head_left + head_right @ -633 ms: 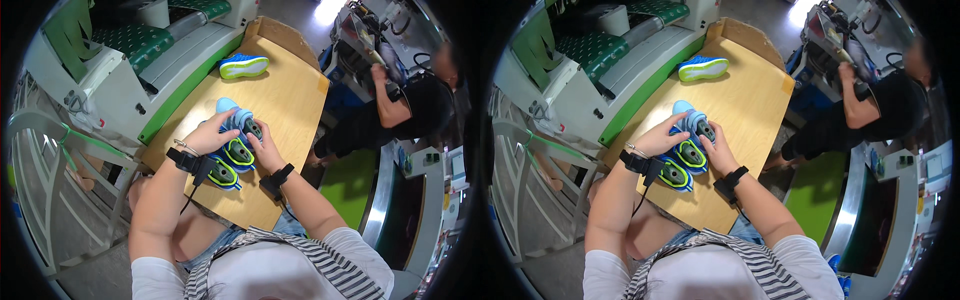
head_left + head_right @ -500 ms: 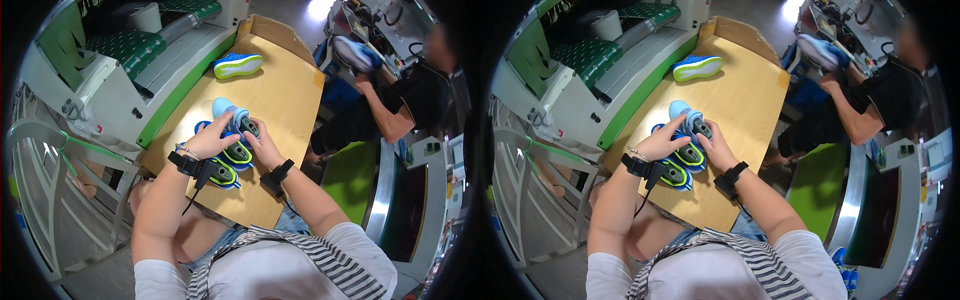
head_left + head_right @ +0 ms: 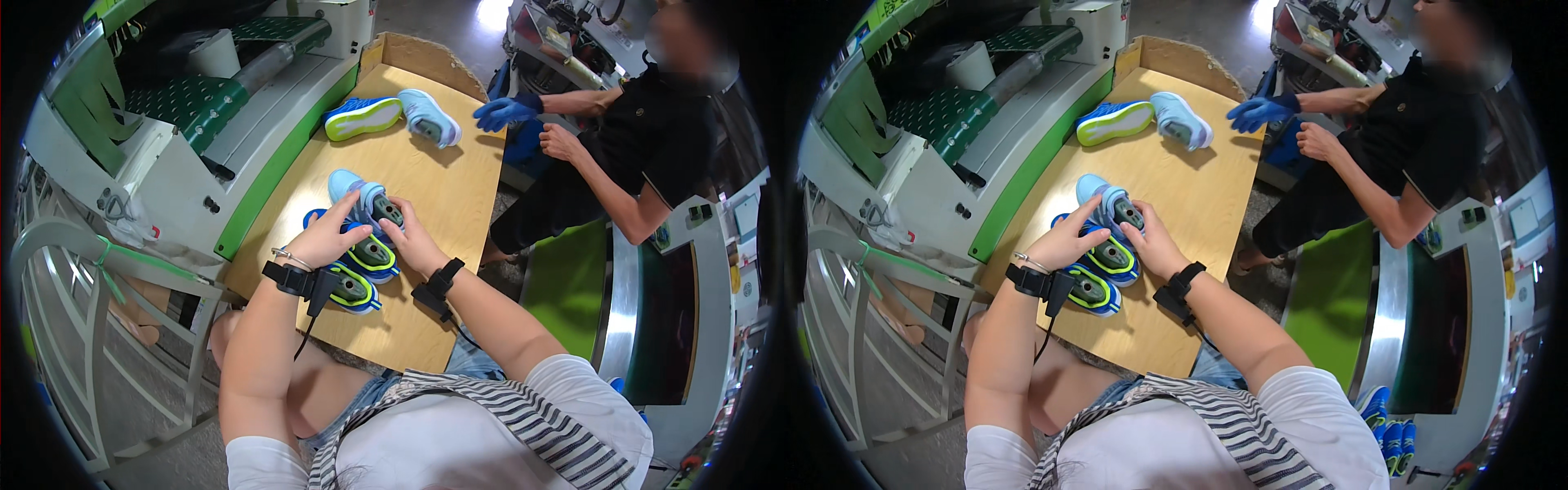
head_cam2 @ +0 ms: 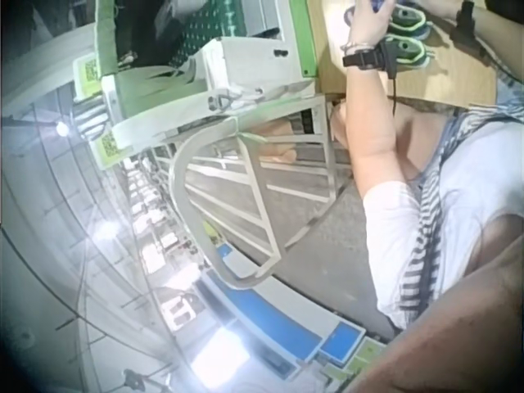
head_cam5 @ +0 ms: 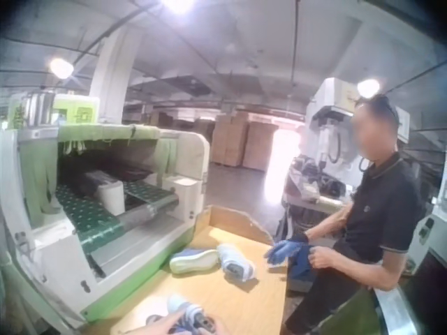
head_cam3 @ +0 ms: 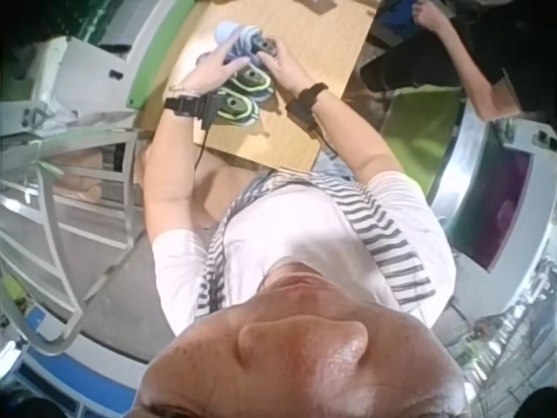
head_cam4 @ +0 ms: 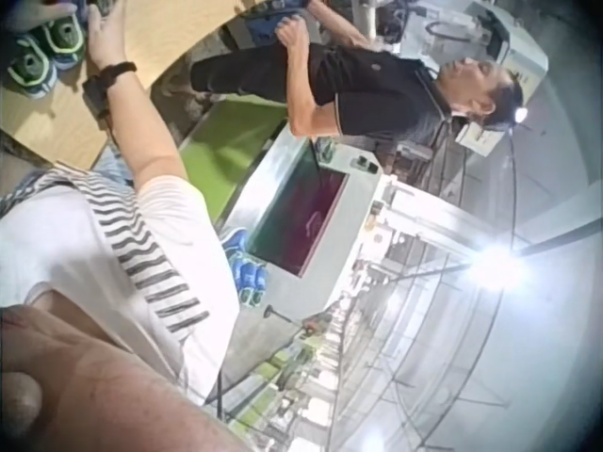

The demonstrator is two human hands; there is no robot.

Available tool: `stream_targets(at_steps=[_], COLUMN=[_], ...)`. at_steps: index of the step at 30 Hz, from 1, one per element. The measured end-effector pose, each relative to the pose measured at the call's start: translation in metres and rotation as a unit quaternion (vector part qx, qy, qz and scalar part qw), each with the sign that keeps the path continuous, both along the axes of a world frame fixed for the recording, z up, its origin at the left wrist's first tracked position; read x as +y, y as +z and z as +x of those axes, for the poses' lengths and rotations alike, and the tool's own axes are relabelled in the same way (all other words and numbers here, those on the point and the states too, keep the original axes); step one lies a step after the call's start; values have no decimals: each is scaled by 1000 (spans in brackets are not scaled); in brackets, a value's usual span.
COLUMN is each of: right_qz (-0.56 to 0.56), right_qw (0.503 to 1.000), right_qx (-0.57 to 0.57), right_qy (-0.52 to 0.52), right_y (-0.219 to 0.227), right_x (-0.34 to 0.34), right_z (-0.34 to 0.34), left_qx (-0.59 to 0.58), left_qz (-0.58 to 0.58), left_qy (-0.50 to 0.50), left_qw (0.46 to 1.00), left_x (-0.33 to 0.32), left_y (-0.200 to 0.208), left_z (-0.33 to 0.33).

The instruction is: Inspecting shoe components and placing shoes on a conveyor belt for processing.

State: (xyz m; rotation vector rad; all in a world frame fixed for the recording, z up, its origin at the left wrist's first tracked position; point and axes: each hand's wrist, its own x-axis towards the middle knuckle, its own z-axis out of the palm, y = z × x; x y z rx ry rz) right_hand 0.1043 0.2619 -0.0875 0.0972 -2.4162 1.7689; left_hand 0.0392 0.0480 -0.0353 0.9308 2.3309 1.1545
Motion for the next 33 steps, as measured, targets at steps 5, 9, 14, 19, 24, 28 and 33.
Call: stream_targets(at_steps=[5, 9, 14, 19, 24, 28, 33], right_qz=[6, -7, -1, -5, -265, -255, 159], right_qw=[1000, 1000, 1000, 999, 960, 965, 963], right_qx=[15, 7, 6, -22, -73, 27, 218], right_qy=[-4, 8, -7, -39, -44, 53, 13], right_y=[-7, -4, -2, -7, 46, 99, 93], right_x=[2, 0, 0, 9, 12, -12, 47], right_z=[0, 1, 2, -5, -30, -28, -119], left_qx=[6, 1, 4, -55, -32, -308, -333], left_qz=[-31, -16, -20, 3, 117, 355, 474], left_qy=[7, 7, 10, 20, 218, 62, 27], left_qw=[999, 1000, 1000, 998, 968, 881, 815], left_x=[1, 0, 1, 3, 4, 5, -19], left_y=[6, 5, 1, 8, 3, 31, 68], left_z=[4, 3, 2, -2, -12, -15, -33])
